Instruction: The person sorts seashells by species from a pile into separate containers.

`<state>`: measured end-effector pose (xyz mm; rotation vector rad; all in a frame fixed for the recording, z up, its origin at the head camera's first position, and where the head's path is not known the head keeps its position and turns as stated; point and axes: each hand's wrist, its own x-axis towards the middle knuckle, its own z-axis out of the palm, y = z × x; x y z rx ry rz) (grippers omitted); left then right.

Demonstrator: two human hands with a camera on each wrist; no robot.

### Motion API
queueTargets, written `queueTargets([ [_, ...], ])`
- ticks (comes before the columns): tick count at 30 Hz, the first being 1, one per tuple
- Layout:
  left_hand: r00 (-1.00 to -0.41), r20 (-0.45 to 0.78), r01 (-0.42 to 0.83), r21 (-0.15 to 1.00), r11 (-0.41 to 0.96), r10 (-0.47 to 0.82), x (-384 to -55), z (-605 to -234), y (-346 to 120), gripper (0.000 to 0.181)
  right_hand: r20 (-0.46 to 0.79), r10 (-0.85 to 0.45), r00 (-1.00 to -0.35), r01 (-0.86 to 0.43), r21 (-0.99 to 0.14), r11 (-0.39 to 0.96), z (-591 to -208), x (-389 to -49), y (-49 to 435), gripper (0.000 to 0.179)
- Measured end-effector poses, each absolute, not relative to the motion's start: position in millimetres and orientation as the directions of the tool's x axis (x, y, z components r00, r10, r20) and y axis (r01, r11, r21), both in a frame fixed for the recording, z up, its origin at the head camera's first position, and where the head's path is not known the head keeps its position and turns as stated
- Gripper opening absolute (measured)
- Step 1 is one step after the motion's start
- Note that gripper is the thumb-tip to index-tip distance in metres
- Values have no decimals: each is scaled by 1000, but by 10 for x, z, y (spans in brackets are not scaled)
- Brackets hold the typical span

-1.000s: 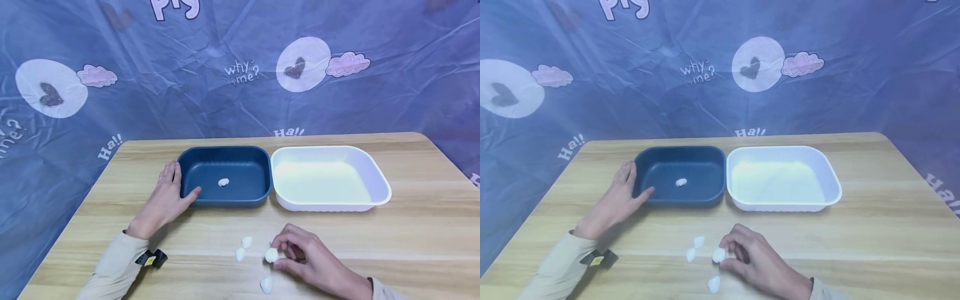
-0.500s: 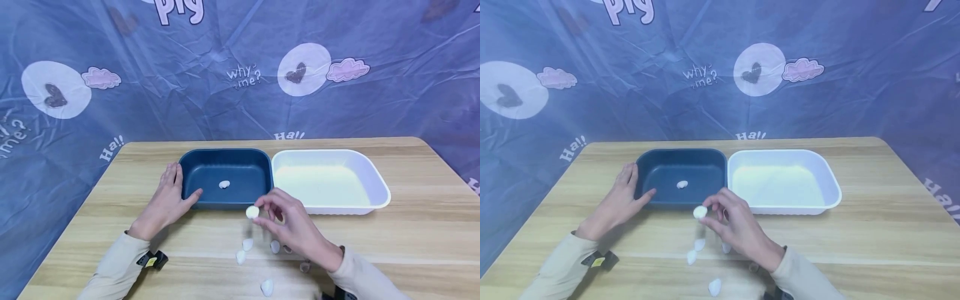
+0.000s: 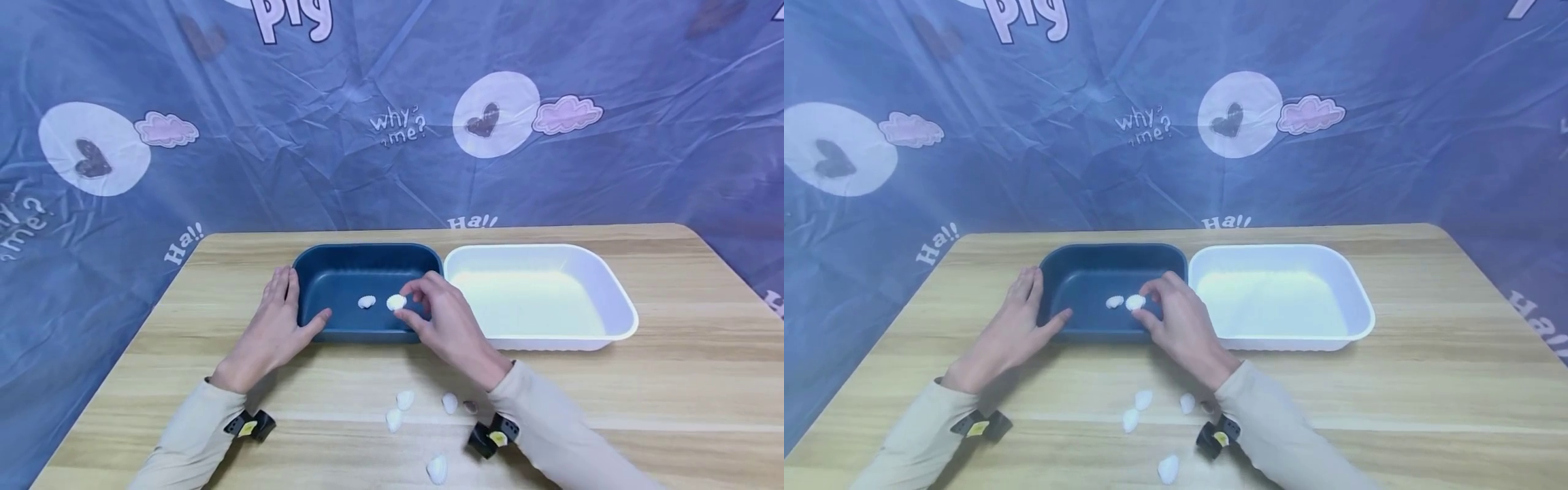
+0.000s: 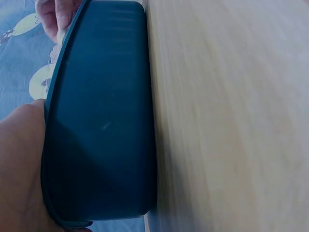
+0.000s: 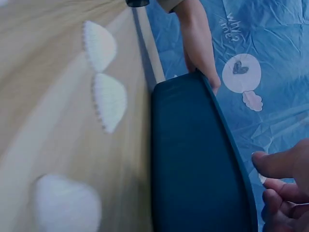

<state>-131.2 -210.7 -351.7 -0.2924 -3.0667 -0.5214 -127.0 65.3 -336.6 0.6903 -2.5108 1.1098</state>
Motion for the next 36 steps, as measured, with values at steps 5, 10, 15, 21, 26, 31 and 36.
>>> queueTargets([
  [5, -983, 41, 185, 320, 929, 181, -1315, -3504, -2108, 101, 403, -320, -858, -510, -587, 629, -3327, -1334, 465, 22],
  [10, -982, 45, 190, 320, 928, 185, -1322, -3514, -2100, 102, 286, -307, -908, -418, -547, 726, -3340, -1424, 322, 22],
  [15, -982, 47, 188, 318, 929, 183, -1326, -3524, -2102, 101, 155, -272, -950, -312, -518, 797, -3345, -1558, 251, 22],
  [21, -982, 45, 186, 317, 930, 181, -1328, -3511, -2107, 100, -10, -227, -974, -200, -440, 875, -3334, -1696, 196, 15],
  [26, -982, 44, 188, 313, 931, 184, -1339, -3504, -2111, 99, -155, -190, -969, -103, -445, 890, -3326, -1730, 144, 23],
  [31, -982, 47, 188, 312, 931, 182, -1336, -3493, -2129, 99, -190, -128, -973, -36, -423, 905, -3333, -1758, 77, 33],
  [36, -982, 39, 187, 330, 925, 185, -1318, -3502, -2112, 97, -210, -76, -975, 23, -436, 900, -3373, -1774, 37, 27],
])
